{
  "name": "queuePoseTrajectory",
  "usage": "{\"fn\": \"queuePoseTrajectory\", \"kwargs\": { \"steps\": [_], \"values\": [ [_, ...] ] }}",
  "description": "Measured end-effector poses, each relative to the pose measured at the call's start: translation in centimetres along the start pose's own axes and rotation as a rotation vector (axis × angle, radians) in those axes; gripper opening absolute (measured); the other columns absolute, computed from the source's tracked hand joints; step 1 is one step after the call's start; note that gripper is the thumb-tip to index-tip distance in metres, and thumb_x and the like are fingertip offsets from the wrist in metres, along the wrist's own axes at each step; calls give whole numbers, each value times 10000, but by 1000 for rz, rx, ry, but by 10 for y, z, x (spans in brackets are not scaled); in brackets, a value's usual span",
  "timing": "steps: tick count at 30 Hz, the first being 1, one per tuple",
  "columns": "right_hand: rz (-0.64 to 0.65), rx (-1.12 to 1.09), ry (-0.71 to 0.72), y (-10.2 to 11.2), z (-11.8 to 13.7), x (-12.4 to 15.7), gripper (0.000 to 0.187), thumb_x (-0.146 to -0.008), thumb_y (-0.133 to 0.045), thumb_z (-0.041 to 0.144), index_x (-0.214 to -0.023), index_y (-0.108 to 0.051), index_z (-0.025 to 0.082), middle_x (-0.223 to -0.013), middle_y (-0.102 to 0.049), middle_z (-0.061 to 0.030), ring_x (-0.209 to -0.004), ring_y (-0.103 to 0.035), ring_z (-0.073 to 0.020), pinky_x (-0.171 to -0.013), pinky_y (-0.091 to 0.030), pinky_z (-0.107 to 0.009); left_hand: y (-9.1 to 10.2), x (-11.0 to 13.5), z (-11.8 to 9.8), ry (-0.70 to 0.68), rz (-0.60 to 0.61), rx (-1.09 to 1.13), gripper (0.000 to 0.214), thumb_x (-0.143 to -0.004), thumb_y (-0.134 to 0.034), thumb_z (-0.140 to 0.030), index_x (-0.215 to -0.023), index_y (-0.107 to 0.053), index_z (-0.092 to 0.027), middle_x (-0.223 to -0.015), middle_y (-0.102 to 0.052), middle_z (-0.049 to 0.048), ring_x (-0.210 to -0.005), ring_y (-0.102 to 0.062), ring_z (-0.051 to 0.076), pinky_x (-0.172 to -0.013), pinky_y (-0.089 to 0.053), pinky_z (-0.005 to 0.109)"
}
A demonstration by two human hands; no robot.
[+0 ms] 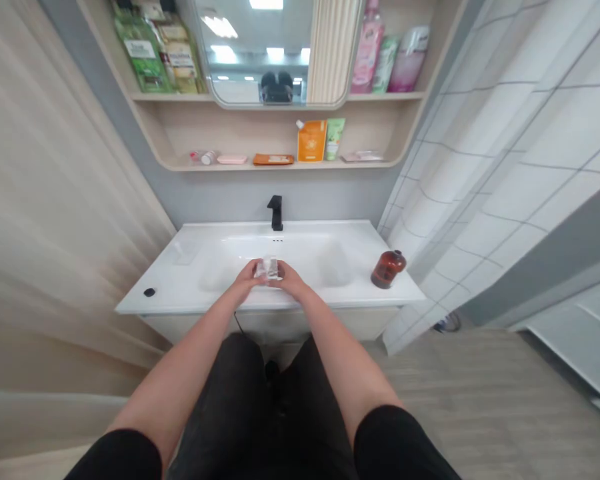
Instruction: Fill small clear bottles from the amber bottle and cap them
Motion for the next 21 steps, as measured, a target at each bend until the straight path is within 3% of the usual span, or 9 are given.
{"fn": "queuePoseTrajectory", "kwargs": {
  "steps": [6, 11, 17, 21],
  "values": [
    [-102, 198, -55, 7, -12, -2, 596, -604, -926, 245, -1126, -639, 230, -1082, -755, -16, -999, -706, -238, -947, -573, -386, -1, 1, -5, -17, 76, -53, 937, -709, -904, -409, -1567, -557, -268, -1399, -671, 107, -1324, -624, 321, -1163, -486, 475],
    [-72, 289, -28, 9, -15, -3, 597, -608, -946, 264, -1127, -654, 227, -1068, -750, -6, -950, -686, -215, -918, -561, -357, -4, 3, -12, -60, 71, -148, 536, -847, -813, -552, -1267, -784, -221, -1386, -708, 127, -1355, -617, 334, -1236, -424, 490],
    [-39, 310, 2, 7, -17, -5, 558, -626, -947, 249, -1101, -657, 222, -1042, -753, -9, -904, -688, -210, -859, -569, -340, -4, 3, -17, -94, 45, -215, 481, -861, -799, -578, -1171, -812, -211, -1313, -747, 124, -1291, -660, 319, -1216, -440, 487],
    [-40, 321, 7, 6, -21, -6, 573, -597, -969, 240, -1082, -664, 227, -1017, -757, -8, -891, -696, -216, -847, -570, -340, -3, 2, -13, -66, -27, -177, 492, -758, -886, -541, -1101, -770, -208, -1213, -773, 102, -1168, -694, 293, -1131, -491, 473]
  ]
}}
Point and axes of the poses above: each hand's wrist, its own x-axis away from the middle knuckle, its own y-axis out of the back of the hand, z = x × y, the point moved 3 cm from there along -x, towards the middle knuckle
